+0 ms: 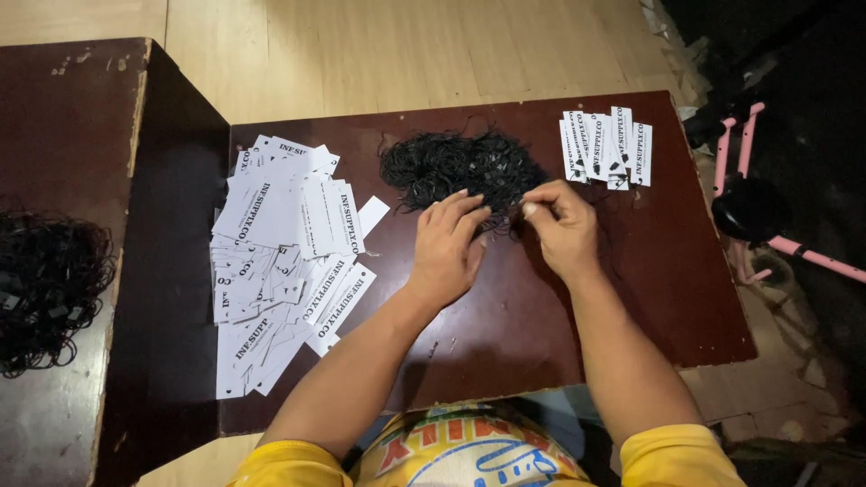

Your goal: Attaching paper labels to black string fasteners by threading them through pre-punched holes.

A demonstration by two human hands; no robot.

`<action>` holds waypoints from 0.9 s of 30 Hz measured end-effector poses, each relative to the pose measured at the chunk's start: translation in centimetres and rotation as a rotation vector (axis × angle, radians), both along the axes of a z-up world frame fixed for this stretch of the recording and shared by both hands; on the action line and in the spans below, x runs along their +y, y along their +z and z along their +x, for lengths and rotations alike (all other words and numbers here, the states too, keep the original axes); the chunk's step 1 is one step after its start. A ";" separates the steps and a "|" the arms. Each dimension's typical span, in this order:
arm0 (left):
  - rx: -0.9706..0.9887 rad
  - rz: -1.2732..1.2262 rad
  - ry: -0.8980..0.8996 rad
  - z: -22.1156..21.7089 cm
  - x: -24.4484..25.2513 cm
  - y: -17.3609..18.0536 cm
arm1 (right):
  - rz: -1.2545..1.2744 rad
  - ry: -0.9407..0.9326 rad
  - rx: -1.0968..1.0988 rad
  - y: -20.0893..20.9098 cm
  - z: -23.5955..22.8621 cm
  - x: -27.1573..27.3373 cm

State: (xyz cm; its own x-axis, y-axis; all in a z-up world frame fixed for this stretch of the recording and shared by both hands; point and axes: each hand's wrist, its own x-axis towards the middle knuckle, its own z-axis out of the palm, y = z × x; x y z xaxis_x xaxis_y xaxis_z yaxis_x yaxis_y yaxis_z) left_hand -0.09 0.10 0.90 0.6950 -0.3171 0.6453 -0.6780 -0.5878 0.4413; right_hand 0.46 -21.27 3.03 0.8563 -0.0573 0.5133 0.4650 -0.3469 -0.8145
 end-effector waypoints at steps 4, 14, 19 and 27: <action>0.058 -0.102 -0.034 0.1 -1.8 -0.7 | -0.015 0.124 -0.013 0.7 -0.7 1.1; -0.068 -0.042 0.144 2.4 -2.6 -3.8 | -0.104 -0.216 0.117 0.5 -0.1 -2.8; -0.123 -0.069 0.155 2.0 -2.1 -3.2 | -0.219 -0.034 0.300 2.9 -0.8 -1.4; -0.199 -0.045 0.132 1.5 -1.7 -1.8 | -0.311 0.134 0.085 2.3 -0.8 0.9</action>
